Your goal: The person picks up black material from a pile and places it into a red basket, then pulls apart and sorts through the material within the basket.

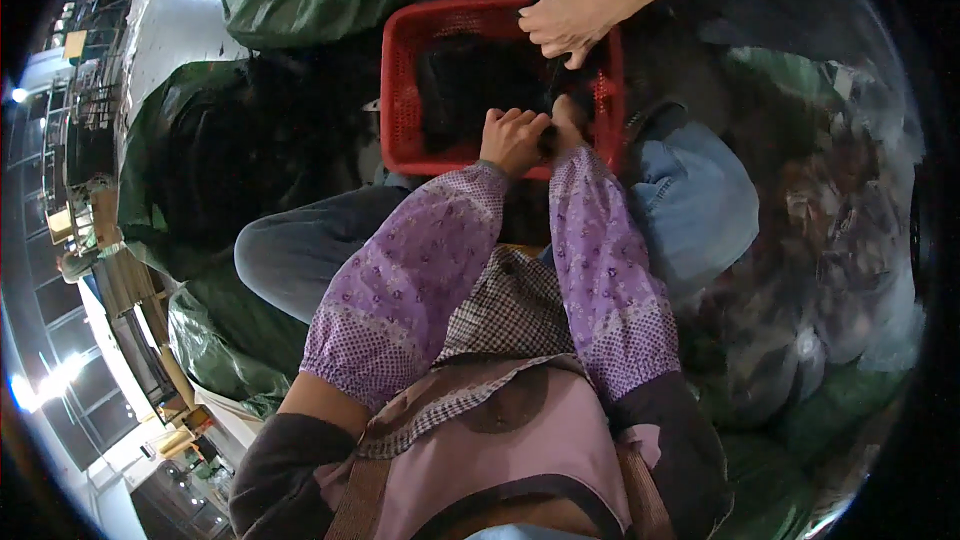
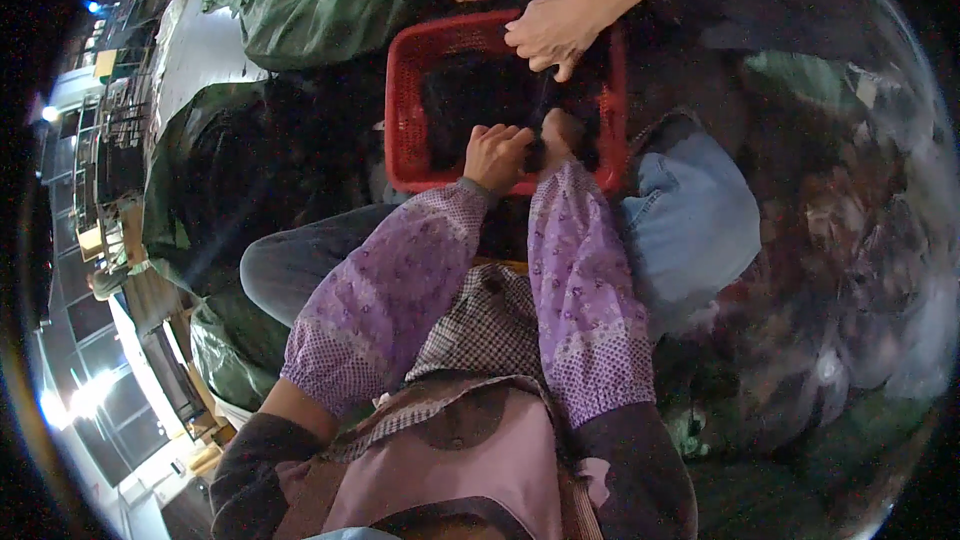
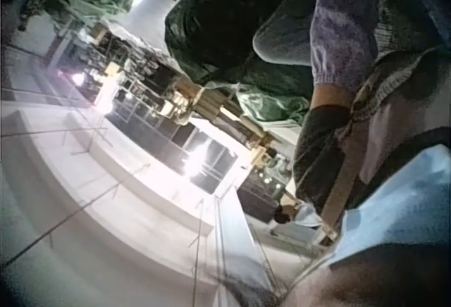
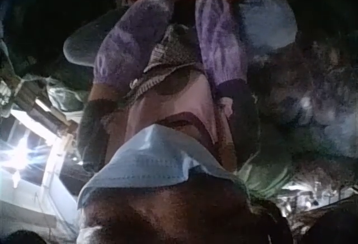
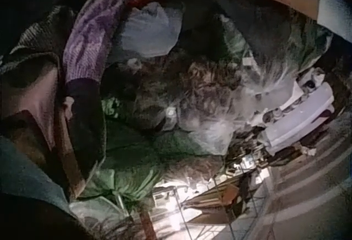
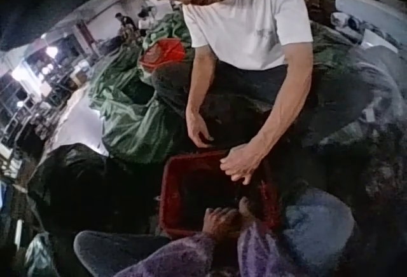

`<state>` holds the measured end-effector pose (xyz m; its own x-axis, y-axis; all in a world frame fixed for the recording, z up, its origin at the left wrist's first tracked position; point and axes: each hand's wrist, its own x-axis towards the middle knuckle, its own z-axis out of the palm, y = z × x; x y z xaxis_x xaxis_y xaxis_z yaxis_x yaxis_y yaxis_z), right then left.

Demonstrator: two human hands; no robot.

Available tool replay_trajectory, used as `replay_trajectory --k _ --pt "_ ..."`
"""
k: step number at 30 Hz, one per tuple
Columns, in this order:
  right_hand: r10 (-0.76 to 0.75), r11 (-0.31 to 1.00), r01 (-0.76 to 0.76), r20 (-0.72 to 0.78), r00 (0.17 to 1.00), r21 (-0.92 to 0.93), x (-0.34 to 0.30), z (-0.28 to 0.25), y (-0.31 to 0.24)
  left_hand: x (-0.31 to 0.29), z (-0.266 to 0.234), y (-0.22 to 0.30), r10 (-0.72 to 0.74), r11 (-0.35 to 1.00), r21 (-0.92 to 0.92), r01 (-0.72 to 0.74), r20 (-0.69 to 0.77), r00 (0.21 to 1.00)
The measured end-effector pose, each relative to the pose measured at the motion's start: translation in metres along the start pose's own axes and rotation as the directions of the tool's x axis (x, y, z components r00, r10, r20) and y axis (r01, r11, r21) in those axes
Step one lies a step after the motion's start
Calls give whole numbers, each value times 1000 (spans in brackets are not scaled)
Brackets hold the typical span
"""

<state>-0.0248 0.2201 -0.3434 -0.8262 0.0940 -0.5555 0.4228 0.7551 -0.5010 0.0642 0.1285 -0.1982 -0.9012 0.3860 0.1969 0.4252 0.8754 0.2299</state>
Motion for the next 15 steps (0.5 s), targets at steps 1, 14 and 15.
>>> replay_trajectory --k 1,14,15 --pt "-4 1000 4 10 1000 15 -12 6 -1 -3 -3 -4 -54 998 -40 53 -21 998" --pt "129 982 -85 -270 954 168 10 12 60 -21 -38 -63 -622 761 -305 573 -90 778" --pt "475 761 -303 -175 862 574 10 12 56 -21 -32 -75 -690 685 -303 662 21 723"
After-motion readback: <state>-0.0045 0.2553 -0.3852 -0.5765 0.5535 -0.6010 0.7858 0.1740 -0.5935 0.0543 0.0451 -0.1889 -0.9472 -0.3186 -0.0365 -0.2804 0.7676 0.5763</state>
